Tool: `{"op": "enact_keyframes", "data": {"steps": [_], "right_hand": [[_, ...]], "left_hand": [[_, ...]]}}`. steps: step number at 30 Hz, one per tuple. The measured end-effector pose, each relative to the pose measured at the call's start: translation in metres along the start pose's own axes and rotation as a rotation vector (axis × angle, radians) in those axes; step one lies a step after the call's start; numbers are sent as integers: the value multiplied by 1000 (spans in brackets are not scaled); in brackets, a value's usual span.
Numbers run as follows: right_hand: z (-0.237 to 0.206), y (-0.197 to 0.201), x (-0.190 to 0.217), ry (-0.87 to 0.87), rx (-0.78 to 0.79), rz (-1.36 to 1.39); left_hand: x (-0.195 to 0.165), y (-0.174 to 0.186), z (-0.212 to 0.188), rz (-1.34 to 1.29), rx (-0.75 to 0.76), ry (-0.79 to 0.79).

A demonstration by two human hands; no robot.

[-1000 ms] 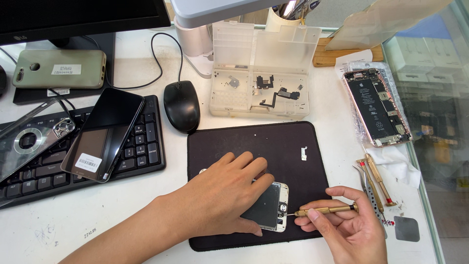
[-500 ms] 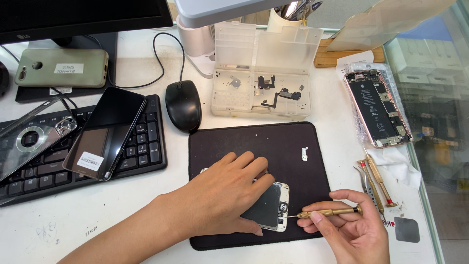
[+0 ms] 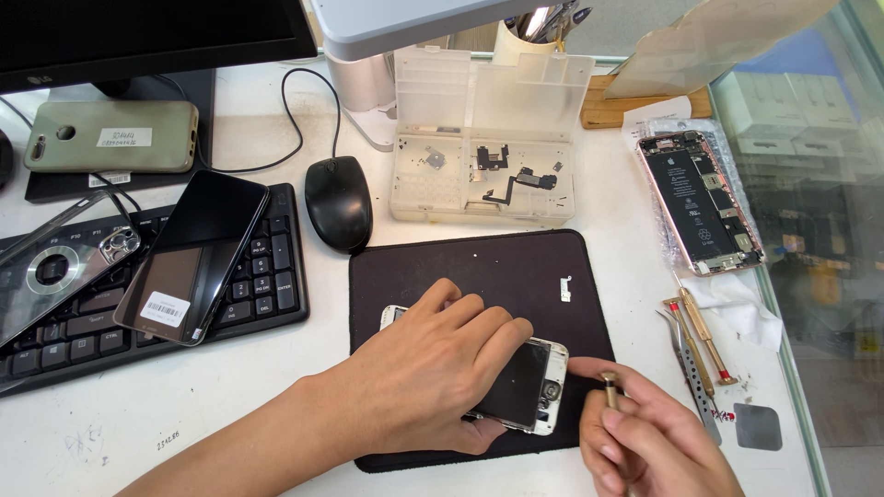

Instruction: The person uses a precision screwdriver to remove screws from the back and internal components of a white smartphone. They carefully place the removed screws on a black mat and proceed to detach a metal bracket and other internal parts using the screwdriver and tweezers.

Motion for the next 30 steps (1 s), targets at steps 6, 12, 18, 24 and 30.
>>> {"op": "enact_keyframes", "data": {"steps": [6, 12, 18, 24, 30], "right_hand": [[8, -16, -18, -331, -2, -12], [11, -11, -21, -318, -73, 205], [11, -14, -24, -315, -54, 197], [12, -9, -29, -352, -114, 156], [14, 2, -46, -288, -44, 92]], "left_hand": [[1, -5, 1, 3, -8, 19], [-16, 13, 2, -123, -206, -36], [-19, -5, 6, -203, -226, 71], [-15, -2, 5, -248, -303, 141], [-3, 5, 14, -501, -207, 344]]}}
Point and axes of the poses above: each hand's wrist, its own z-axis towards the middle knuckle, its own y-axis out of the back of the hand, x = y × z, the point moved 10 cm from there along z, towards the middle knuckle, and after that the axes turned 12 degrees about -x, right-handed, at the moved point
